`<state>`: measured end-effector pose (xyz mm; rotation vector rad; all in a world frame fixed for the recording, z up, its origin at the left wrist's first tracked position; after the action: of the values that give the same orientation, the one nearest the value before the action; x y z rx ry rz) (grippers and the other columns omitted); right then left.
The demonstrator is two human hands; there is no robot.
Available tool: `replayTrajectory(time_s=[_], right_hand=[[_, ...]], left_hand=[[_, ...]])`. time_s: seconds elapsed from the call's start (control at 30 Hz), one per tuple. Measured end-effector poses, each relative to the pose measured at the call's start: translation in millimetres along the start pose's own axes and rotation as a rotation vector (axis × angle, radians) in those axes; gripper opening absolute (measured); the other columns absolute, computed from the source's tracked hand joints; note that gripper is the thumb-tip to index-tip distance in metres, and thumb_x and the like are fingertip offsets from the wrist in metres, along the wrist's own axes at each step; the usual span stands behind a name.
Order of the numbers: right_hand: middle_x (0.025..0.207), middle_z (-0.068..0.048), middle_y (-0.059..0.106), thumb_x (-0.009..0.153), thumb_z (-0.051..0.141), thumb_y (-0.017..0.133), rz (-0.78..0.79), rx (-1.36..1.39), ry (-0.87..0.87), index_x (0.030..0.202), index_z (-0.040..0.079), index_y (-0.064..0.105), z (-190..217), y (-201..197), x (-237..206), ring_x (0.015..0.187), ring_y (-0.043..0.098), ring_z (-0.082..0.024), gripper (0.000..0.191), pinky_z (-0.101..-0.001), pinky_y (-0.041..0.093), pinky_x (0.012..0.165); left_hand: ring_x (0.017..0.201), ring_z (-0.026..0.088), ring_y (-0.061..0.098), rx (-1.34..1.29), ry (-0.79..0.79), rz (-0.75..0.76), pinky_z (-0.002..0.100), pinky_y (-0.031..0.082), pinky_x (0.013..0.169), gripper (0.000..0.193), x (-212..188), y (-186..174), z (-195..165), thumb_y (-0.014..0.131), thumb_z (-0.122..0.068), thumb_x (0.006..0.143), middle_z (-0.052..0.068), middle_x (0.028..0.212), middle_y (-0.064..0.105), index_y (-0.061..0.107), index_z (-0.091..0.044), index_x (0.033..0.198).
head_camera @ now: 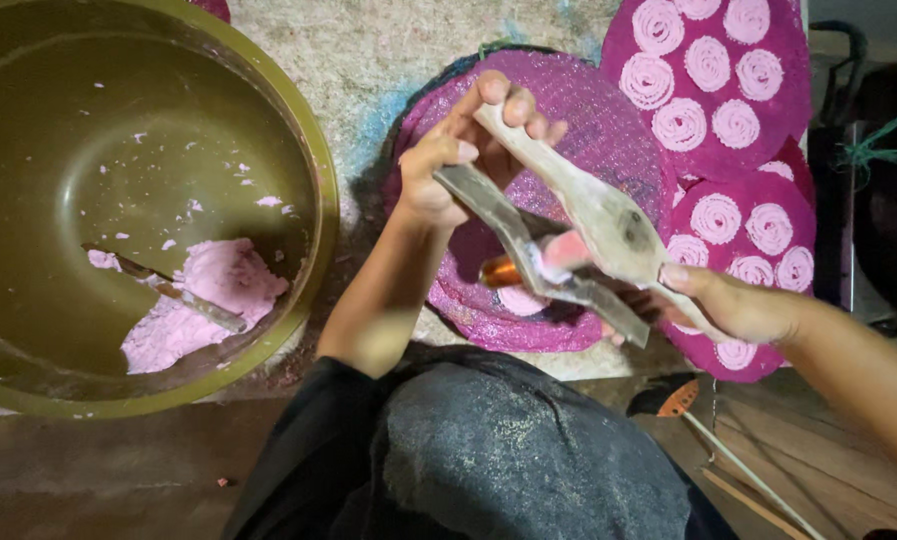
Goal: The person sits at a workbench and uses a hand-held wooden extruder to pipe pink paste into spiral rosettes on round magenta boards. They reload paste from a large bowl, wipe the extruder nozzle, press rosettes onto the boards, and stack finished boards aside.
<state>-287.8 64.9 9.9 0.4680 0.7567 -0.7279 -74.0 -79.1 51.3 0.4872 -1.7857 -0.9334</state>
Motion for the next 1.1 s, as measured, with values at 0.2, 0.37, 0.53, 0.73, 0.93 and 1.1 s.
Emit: replayTrajectory(time_s=[0.2,0.37,0.53,0.73,0.93,1.1], right_hand=[[0.118,-0.012,0.074,0.096,0.067,0.023,-0.109,-0.317,-0.049,0.127,0.003,0.066,17,-25,33,0.110,0.068,-0.024,0.082,-0.0397,0.051,0.100],[0.100,-0.013,0.075,0.097,0.070,0.026,-0.116,-0.322,-0.111,0.113,-0.001,0.073,22,-9,51,0.096,0.068,-0.024,0.086,-0.0405,0.053,0.091],[0.092,-0.010,0.070,0.097,0.071,0.015,-0.167,-0.521,-0.016,0.107,0.006,0.067,40,-22,29,0.090,0.069,-0.023,0.084,-0.0384,0.058,0.084],[0.091,-0.012,0.077,0.094,0.072,0.023,-0.213,-0.454,-0.141,0.102,0.003,0.075,67,-9,32,0.087,0.070,-0.024,0.087,-0.0400,0.055,0.078],[0.092,-0.012,0.074,0.093,0.072,0.020,-0.213,-0.448,-0.024,0.102,0.004,0.077,62,-13,10,0.090,0.069,-0.024,0.089,-0.0383,0.059,0.083],[0.089,-0.010,0.073,0.092,0.071,0.023,-0.313,-0.553,-0.069,0.098,0.004,0.076,74,-28,15,0.085,0.072,-0.023,0.086,-0.0379,0.054,0.082]], left_hand=[[0.116,0.023,0.058,-0.108,0.062,-0.135,0.046,0.041,0.119,0.030,-2,-51,-20,0.057,-0.023,0.084,0.001,0.108,0.057,0.055,-0.016,0.112],[0.106,0.020,0.058,-0.177,0.103,-0.088,0.042,0.044,0.112,0.021,-11,-56,-31,0.049,-0.032,0.095,-0.001,0.102,0.057,0.055,-0.016,0.109],[0.100,0.019,0.058,-0.112,0.200,-0.120,0.041,0.047,0.103,0.024,0,-57,-26,0.046,-0.036,0.101,0.000,0.100,0.058,0.056,-0.016,0.107],[0.102,0.019,0.058,-0.047,0.158,-0.099,0.040,0.048,0.103,0.031,14,-40,-53,0.044,-0.040,0.103,0.001,0.099,0.059,0.057,-0.014,0.113],[0.104,0.020,0.058,-0.044,0.201,-0.145,0.042,0.048,0.103,0.030,12,-30,-40,0.046,-0.039,0.103,0.002,0.102,0.058,0.056,-0.013,0.114],[0.099,0.019,0.058,-0.046,0.187,-0.108,0.041,0.050,0.103,0.031,28,-30,-50,0.045,-0.040,0.101,0.001,0.100,0.057,0.056,-0.013,0.113]])
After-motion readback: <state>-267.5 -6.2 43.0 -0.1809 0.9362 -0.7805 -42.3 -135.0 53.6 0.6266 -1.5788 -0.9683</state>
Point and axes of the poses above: each hand's wrist, its own x-axis towards the middle knuckle, its own y-axis out of the palm, z = x × y, the point moved 10 cm from there along x, towards the middle knuckle
